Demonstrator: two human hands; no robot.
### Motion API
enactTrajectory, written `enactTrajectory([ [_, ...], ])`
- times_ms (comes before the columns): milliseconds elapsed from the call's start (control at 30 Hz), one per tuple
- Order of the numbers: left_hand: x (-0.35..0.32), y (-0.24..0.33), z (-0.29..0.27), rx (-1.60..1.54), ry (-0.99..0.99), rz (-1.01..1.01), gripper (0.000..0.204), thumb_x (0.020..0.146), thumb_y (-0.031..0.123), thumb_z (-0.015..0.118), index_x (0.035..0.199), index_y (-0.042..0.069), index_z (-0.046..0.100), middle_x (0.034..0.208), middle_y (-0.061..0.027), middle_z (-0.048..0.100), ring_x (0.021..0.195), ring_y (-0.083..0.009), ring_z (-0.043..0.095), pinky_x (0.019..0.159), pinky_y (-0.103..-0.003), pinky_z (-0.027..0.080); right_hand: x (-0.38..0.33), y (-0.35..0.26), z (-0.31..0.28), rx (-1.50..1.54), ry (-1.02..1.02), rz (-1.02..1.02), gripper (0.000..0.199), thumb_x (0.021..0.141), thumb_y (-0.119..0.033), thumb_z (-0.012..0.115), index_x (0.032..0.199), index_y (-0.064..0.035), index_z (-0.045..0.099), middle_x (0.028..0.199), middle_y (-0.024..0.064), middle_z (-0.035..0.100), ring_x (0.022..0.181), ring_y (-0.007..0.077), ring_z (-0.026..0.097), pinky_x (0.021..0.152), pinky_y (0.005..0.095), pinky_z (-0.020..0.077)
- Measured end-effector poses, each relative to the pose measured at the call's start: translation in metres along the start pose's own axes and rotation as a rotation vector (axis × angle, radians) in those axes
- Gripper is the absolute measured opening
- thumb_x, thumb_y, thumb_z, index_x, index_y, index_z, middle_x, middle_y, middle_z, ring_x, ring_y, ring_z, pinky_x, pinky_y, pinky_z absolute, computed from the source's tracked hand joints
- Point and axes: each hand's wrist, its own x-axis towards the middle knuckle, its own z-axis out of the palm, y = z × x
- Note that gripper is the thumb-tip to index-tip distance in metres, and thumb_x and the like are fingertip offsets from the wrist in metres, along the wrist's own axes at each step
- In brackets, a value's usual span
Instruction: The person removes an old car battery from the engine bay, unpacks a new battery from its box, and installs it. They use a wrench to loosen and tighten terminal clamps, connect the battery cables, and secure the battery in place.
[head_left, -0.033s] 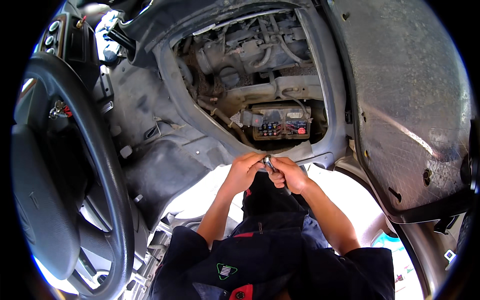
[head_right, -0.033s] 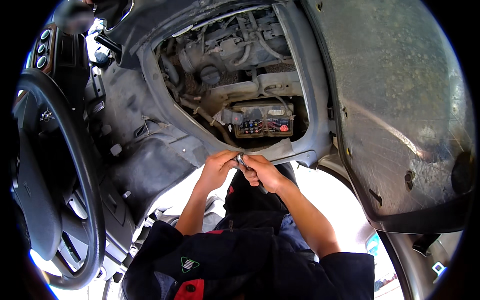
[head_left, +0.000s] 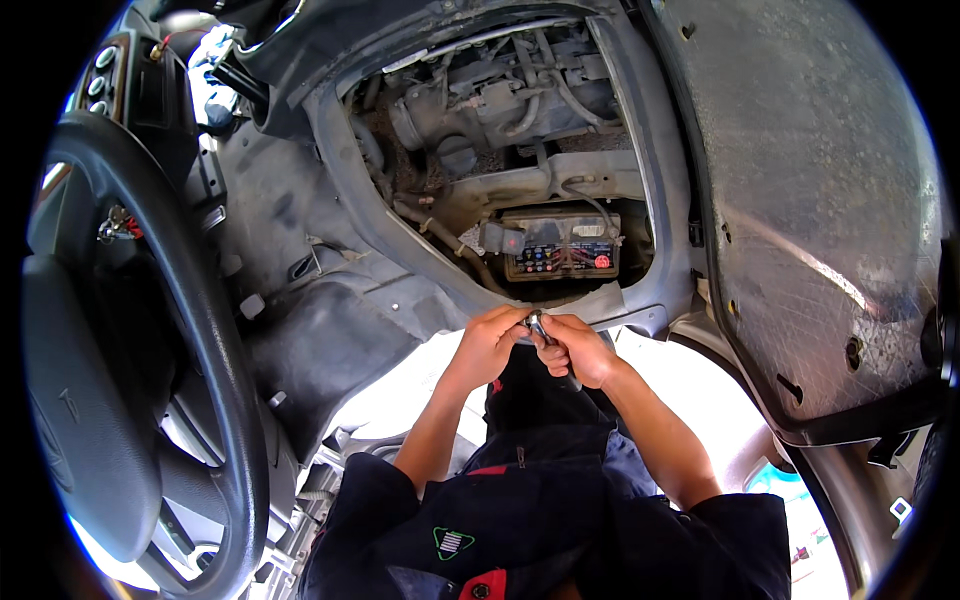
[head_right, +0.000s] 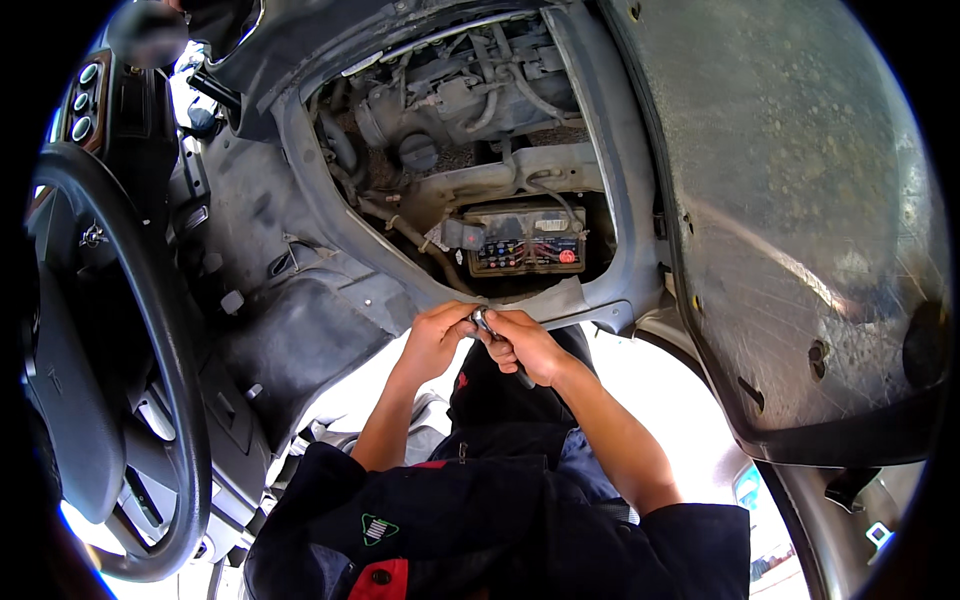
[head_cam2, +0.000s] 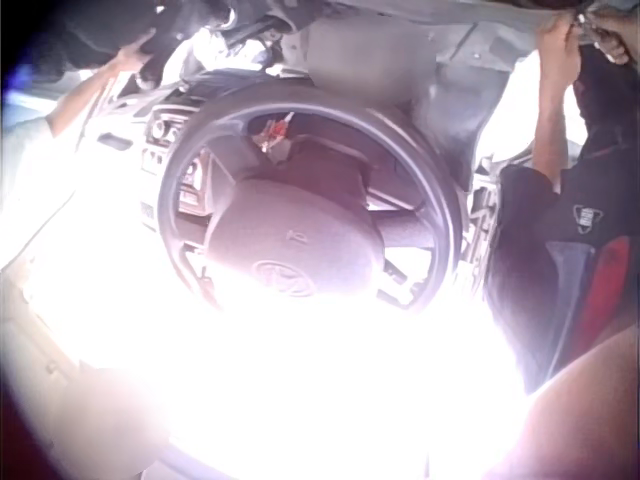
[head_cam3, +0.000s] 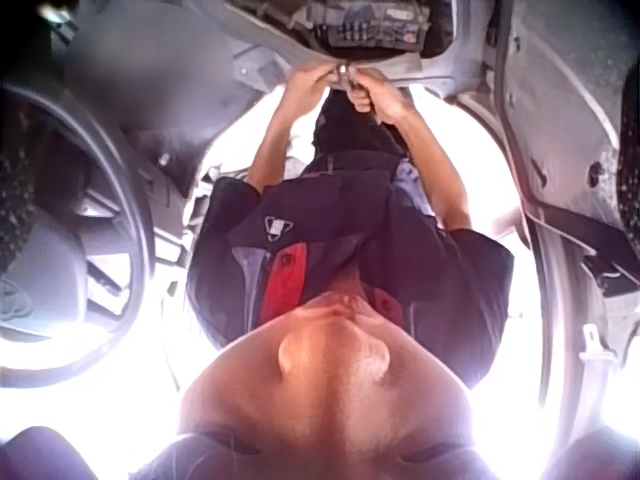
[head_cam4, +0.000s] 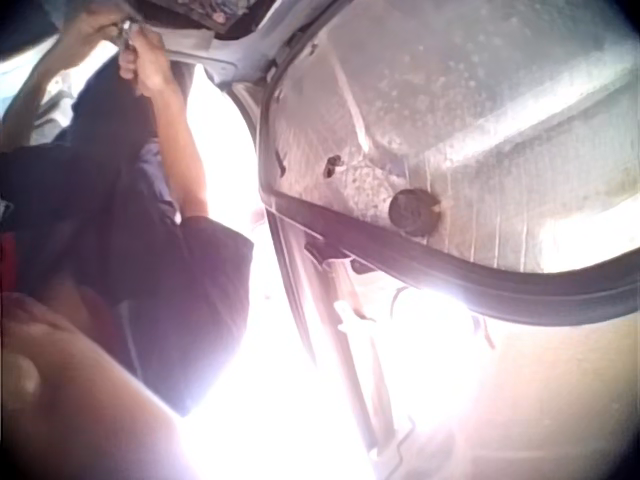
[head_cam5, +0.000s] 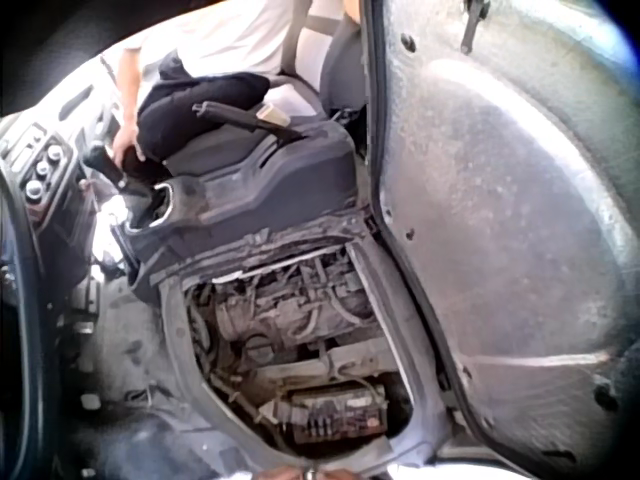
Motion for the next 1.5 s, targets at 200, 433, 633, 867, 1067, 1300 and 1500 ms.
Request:
enactTrajectory([
  [200, 0.023, -0.005, -0.006, -0.139, -0.228, -0.159, 0.056, 0.083, -0.014, 0.051, 0.132, 0.010, 0.060, 0.108, -0.0185, 0.068, 0.091, -0.0291, 0.068, 0.079, -0.036, 0.053, 0.005, 0.005, -0.017, -0.109, -0.007, -0.033, 0.054, 0.104, -0.052, 0.038, 0.083, -0.0041, 0.052, 0.059, -0.0049, 0.032, 0.051, 0.0083, 0.032, 0.050, 0.0265, 0.0328],
  [433, 0.150, -0.039, 0.041, 0.172, -0.097, 0.345, 0.034, 0.084, -0.012, 0.055, 0.112, 0.006, 0.063, 0.102, -0.0184, 0.066, 0.085, -0.0354, 0.064, 0.075, -0.041, 0.050, 0.027, -0.019, -0.033, 0.039, 0.765, -0.438, 0.032, 0.101, -0.021, 0.052, 0.129, -0.0110, 0.042, 0.074, 0.0051, 0.054, 0.057, 0.0125, 0.050, 0.052, 0.0295, 0.0463],
  [633, 0.236, -0.080, 0.116, 0.234, -0.336, 0.300, 0.021, 0.087, 0.009, 0.064, 0.108, 0.010, 0.064, 0.093, -0.0120, 0.069, 0.093, -0.0308, 0.063, 0.082, -0.039, 0.047, 0.001, -0.038, -0.091, -0.806, 1.078, -0.493, 0.023, 0.097, -0.013, 0.052, 0.118, -0.0063, 0.059, 0.084, 0.0197, 0.065, 0.072, 0.0297, 0.064, 0.065, 0.0414, 0.0511],
  [867, 0.264, -0.071, 0.135, 0.555, -0.583, 0.288, 0.024, 0.081, 0.023, 0.072, 0.105, 0.020, 0.075, 0.097, -0.0079, 0.073, 0.096, -0.0274, 0.066, 0.086, -0.038, 0.046, 0.004, -0.036, -0.102, -1.246, 1.356, -0.342, 0.029, 0.097, -0.025, 0.056, 0.116, -0.0035, 0.055, 0.088, 0.0278, 0.067, 0.083, 0.0483, 0.064, 0.073, 0.0551, 0.0502],
  [1067, 0.281, -0.075, 0.135, 0.443, -0.702, 0.131, 0.029, 0.077, 0.017, 0.074, 0.106, 0.020, 0.075, 0.102, -0.0122, 0.072, 0.097, -0.0320, 0.067, 0.085, -0.038, 0.052, 0.007, -0.041, -0.110, -1.388, 1.262, -0.281, 0.029, 0.096, -0.027, 0.058, 0.114, -0.0044, 0.055, 0.082, 0.0261, 0.067, 0.079, 0.0470, 0.065, 0.069, 0.0540, 0.0519],
  [1300, 0.302, -0.126, 0.140, 0.449, -0.711, 0.105, 0.035, 0.075, 0.011, 0.070, 0.109, 0.009, 0.066, 0.117, -0.0152, 0.067, 0.106, -0.0312, 0.064, 0.085, -0.040, 0.051, 0.040, -0.108, -0.101, -1.437, 1.170, -0.253, 0.027, 0.094, -0.023, 0.057, 0.111, -0.0025, 0.054, 0.081, 0.0295, 0.066, 0.082, 0.0481, 0.065, 0.074, 0.0556, 0.0531],
  [1500, 0.297, -0.066, 0.132, 0.584, -0.867, -0.021, 0.033, 0.079, 0.029, 0.071, 0.109, 0.016, 0.073, 0.108, -0.0127, 0.071, 0.104, -0.0300, 0.065, 0.088, -0.039, 0.051, -0.001, -0.079, -0.102, -1.392, 1.169, -0.177, 0.021, 0.092, -0.023, 0.059, 0.098, -0.0027, 0.060, 0.084, 0.0279, 0.066, 0.081, 0.0473, 0.065, 0.074, 0.0551, 0.0512],
])
